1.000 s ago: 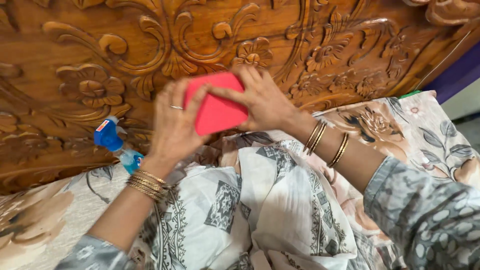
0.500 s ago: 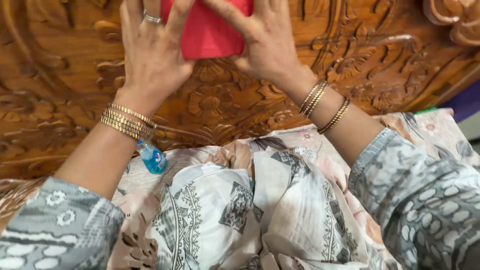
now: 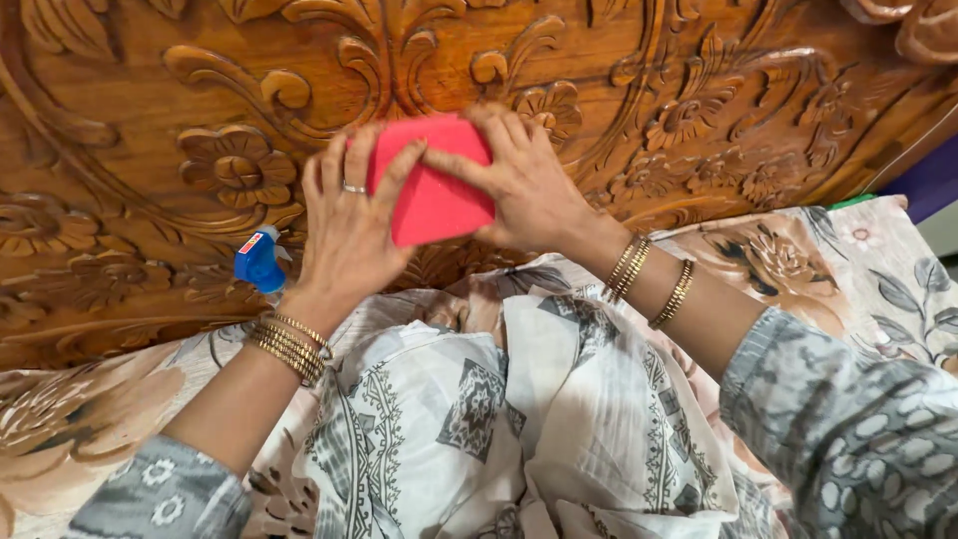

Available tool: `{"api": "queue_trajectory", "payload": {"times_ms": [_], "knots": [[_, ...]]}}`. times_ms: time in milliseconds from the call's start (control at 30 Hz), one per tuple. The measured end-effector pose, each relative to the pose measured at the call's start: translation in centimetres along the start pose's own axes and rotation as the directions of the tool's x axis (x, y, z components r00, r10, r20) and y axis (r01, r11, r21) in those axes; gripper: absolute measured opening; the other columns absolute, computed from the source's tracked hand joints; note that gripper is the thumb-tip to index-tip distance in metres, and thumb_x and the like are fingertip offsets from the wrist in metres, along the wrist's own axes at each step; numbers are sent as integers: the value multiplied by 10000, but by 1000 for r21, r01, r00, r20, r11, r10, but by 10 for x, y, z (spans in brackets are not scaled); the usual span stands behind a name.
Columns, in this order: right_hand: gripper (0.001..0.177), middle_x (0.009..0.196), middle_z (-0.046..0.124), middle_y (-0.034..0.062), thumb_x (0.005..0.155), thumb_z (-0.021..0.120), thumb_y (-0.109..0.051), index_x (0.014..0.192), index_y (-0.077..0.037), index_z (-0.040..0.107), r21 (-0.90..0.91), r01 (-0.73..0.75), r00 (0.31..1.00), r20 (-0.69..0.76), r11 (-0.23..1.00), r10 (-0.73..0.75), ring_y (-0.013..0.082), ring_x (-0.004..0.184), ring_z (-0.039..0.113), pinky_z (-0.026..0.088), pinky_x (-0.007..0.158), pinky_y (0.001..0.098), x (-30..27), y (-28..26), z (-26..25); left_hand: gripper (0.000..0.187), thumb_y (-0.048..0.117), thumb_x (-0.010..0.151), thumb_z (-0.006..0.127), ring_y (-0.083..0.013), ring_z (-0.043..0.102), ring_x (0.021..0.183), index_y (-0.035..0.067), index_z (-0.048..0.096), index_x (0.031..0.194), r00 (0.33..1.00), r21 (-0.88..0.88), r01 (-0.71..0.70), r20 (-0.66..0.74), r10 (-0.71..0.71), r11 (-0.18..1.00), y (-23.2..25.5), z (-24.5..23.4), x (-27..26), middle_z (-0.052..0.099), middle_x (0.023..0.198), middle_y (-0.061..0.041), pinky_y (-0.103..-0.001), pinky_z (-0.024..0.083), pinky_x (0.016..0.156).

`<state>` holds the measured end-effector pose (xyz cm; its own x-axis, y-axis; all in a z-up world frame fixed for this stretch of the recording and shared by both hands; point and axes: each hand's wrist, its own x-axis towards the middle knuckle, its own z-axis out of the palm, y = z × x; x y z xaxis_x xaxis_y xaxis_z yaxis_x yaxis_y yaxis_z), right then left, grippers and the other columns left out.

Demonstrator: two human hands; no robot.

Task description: The person sprays a blue cleaning solution onto a pink sponge and wipes the ornate wooden headboard. They repeatedly spray and wipe different sections of the carved wood surface.

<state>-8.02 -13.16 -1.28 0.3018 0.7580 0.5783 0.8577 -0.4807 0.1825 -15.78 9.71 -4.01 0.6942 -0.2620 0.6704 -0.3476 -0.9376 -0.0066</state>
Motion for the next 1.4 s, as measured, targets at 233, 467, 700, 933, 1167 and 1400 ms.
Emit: {"api": "queue_trajectory", "payload": {"times_ms": [233, 467, 700, 933, 1167, 1400], "knots": [[956, 1487, 384, 239, 716, 937, -316, 1554, -285, 479, 23, -52, 994, -95, 998, 54, 444, 1399, 387, 372, 1157, 589, -32, 28, -35, 959, 354, 729, 878, -394, 134, 1558, 286, 428, 1573, 985, -39, -170, -19, 169, 985, 21, -7, 7, 221, 1662, -165, -691, 103, 1233], [974, 1573, 319, 203, 663, 963, -218, 1543, -277, 548, -219, -53, 987, -161, 974, 17, 466, 1459, 349, 353, 1216, 585, -46, 93, -27, 1018, 356, 766, 917, -390, 97, 1578, 282, 387, 1632, 964, -25, -256, -79, 253, 966, 31, 17, 67, 188, 1684, -178, -710, 79, 1235], [883, 1528, 347, 186, 709, 940, -159, 1504, -261, 569, -207, -67, 988, -150, 976, 37, 442, 1444, 365, 363, 1207, 554, -52, 102, -21, 1017, 237, 775, 915, -388, 180, 1594, 270, 354, 1622, 941, 16, -313, -129, 312, 950, 20, 43, 89, 249, 1655, -178, -666, 108, 1298], [973, 1568, 367, 214, 658, 968, -200, 1525, -253, 531, -273, -184, 974, -183, 944, 137, 439, 1437, 378, 337, 1165, 577, -93, 112, -45, 963, 176, 736, 853, -357, 229, 1557, 231, 411, 1590, 891, 111, -417, -146, 430, 902, 51, 68, 122, 304, 1628, -210, -677, 86, 1250], [949, 1521, 351, 215, 678, 933, -140, 1508, -249, 486, -191, -230, 956, -231, 954, 184, 455, 1508, 332, 334, 1235, 580, -108, 145, -12, 885, 170, 789, 802, -385, 223, 1547, 178, 418, 1586, 896, 80, -430, -88, 436, 899, 66, 99, 140, 303, 1600, -226, -711, 40, 1236], [927, 1529, 360, 209, 715, 937, -144, 1520, -241, 487, -207, -207, 967, -192, 956, 167, 435, 1442, 348, 330, 1197, 598, -121, 137, -39, 969, 161, 791, 785, -362, 227, 1540, 265, 358, 1655, 895, 159, -424, -78, 439, 892, 85, 84, 136, 289, 1621, -196, -716, 48, 1217]]}}
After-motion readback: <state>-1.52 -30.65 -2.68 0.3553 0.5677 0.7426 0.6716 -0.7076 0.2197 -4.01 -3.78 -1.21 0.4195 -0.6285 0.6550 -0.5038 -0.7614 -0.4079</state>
